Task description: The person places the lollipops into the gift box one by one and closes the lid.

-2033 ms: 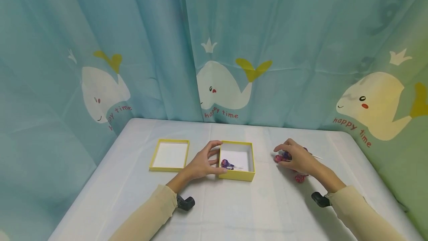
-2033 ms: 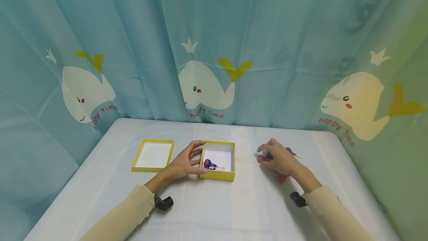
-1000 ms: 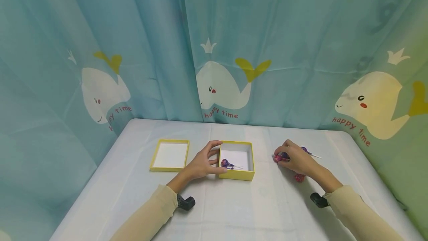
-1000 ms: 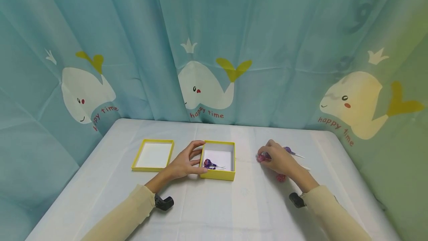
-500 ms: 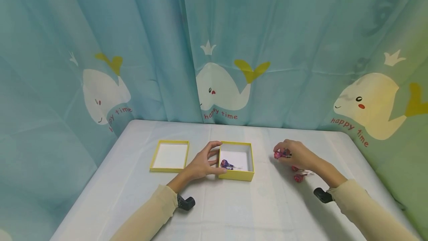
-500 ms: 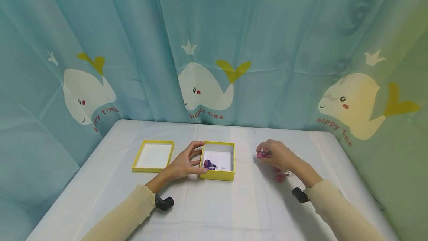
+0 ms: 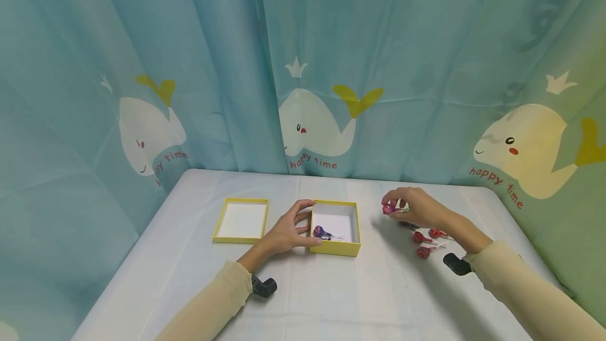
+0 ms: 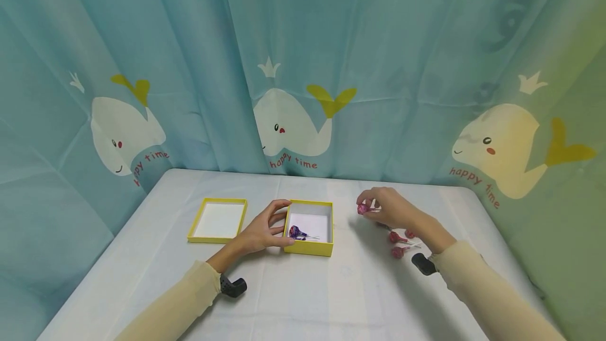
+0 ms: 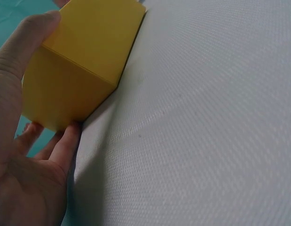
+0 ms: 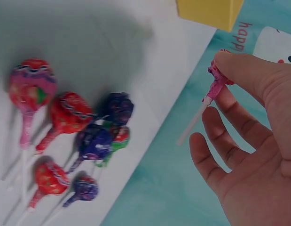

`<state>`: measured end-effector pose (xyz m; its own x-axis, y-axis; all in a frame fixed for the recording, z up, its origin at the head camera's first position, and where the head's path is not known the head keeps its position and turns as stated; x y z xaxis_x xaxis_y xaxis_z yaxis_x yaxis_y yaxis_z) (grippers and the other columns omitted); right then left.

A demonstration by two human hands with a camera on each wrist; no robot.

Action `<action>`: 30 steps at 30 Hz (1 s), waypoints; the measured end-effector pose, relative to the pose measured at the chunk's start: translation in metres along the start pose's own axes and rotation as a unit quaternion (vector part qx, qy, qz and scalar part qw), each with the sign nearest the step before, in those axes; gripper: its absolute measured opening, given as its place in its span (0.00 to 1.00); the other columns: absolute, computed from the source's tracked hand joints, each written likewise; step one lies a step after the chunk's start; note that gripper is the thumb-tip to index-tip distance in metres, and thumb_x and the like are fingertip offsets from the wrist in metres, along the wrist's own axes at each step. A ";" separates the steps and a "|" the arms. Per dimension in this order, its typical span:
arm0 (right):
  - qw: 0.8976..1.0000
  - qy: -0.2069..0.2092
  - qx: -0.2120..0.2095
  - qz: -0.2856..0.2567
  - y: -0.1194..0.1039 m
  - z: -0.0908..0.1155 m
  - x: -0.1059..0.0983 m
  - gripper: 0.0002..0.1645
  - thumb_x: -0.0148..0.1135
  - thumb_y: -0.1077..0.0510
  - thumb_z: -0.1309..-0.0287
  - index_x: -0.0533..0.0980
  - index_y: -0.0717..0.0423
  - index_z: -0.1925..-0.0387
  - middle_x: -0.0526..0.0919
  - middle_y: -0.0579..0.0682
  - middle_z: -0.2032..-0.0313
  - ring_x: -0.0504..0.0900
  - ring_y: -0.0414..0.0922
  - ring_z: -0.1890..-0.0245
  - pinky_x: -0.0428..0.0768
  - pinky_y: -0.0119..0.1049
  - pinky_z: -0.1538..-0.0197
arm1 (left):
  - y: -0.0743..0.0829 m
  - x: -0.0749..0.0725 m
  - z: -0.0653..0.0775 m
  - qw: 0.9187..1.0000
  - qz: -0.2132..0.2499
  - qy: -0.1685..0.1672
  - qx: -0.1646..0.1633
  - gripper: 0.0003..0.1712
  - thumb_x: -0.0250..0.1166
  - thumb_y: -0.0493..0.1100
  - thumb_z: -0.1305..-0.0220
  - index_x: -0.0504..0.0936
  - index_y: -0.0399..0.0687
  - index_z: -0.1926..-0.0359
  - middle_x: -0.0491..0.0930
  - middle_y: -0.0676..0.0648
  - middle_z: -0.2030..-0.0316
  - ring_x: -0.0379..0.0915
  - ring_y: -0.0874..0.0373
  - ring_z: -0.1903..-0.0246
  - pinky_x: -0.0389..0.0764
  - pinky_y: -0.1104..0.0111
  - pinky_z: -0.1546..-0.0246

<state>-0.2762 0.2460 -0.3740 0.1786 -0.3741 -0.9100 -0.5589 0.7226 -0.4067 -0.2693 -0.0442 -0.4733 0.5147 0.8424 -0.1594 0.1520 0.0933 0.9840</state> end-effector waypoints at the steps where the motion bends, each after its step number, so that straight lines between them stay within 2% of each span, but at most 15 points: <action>1: 1.000 0.000 -0.004 -0.002 -0.002 -0.001 -0.001 0.16 0.76 0.61 0.42 0.84 0.54 0.52 0.82 0.40 0.63 0.79 0.42 0.62 0.84 0.41 0.61 | 0.000 0.000 0.000 1.000 0.000 0.001 -0.001 0.54 0.81 0.36 0.47 0.59 0.50 0.24 0.55 0.45 0.22 0.54 0.44 0.24 0.74 0.59 0.32; 6: 1.000 -0.010 -0.009 -0.016 -0.008 -0.008 -0.005 0.16 0.75 0.58 0.41 0.83 0.53 0.51 0.83 0.40 0.62 0.79 0.42 0.61 0.86 0.42 0.59 | -0.001 0.000 -0.001 1.000 -0.003 0.001 -0.005 0.54 0.81 0.36 0.47 0.59 0.51 0.24 0.55 0.46 0.22 0.55 0.46 0.24 0.74 0.60 0.33; 13: 1.000 -0.015 -0.011 -0.011 -0.019 -0.016 -0.009 0.15 0.75 0.59 0.40 0.84 0.52 0.51 0.84 0.40 0.63 0.79 0.41 0.62 0.85 0.35 0.61 | -0.002 0.001 -0.001 1.000 -0.003 0.001 -0.006 0.54 0.81 0.36 0.47 0.59 0.52 0.24 0.54 0.45 0.22 0.54 0.45 0.24 0.74 0.60 0.33; 20: 1.000 -0.010 -0.019 -0.014 -0.029 -0.024 -0.010 0.15 0.74 0.60 0.39 0.84 0.52 0.50 0.85 0.40 0.61 0.80 0.43 0.60 0.87 0.47 0.56 | -0.004 0.001 -0.002 1.000 -0.004 0.002 -0.015 0.55 0.82 0.37 0.49 0.61 0.57 0.25 0.55 0.49 0.23 0.55 0.50 0.24 0.75 0.63 0.33; 26: 0.999 -0.003 -0.024 -0.026 -0.040 -0.034 -0.012 0.15 0.74 0.61 0.40 0.84 0.52 0.51 0.84 0.41 0.63 0.80 0.43 0.61 0.87 0.47 0.56 | -0.003 0.001 -0.001 1.000 -0.004 0.002 -0.007 0.56 0.82 0.37 0.49 0.60 0.53 0.24 0.55 0.48 0.23 0.54 0.48 0.24 0.75 0.61 0.33; 30: 0.999 -0.001 -0.027 -0.031 -0.048 -0.042 -0.012 0.14 0.74 0.61 0.40 0.84 0.52 0.52 0.84 0.40 0.65 0.80 0.43 0.62 0.87 0.47 0.56 | -0.002 0.000 -0.001 1.000 -0.004 0.004 -0.008 0.56 0.82 0.37 0.49 0.60 0.53 0.24 0.56 0.48 0.23 0.54 0.48 0.24 0.75 0.61 0.33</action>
<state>-0.2858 0.1917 -0.3402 0.2162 -0.4166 -0.8830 -0.5893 0.6654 -0.4582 -0.2707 -0.0438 -0.4750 0.5064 0.8460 -0.1668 0.1434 0.1081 0.9837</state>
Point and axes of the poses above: each hand's wrist, its own z-axis away from the middle knuckle, its own x-axis out of the palm, y = z × x, the point moved 7 cm from there along -z, towards the middle knuckle
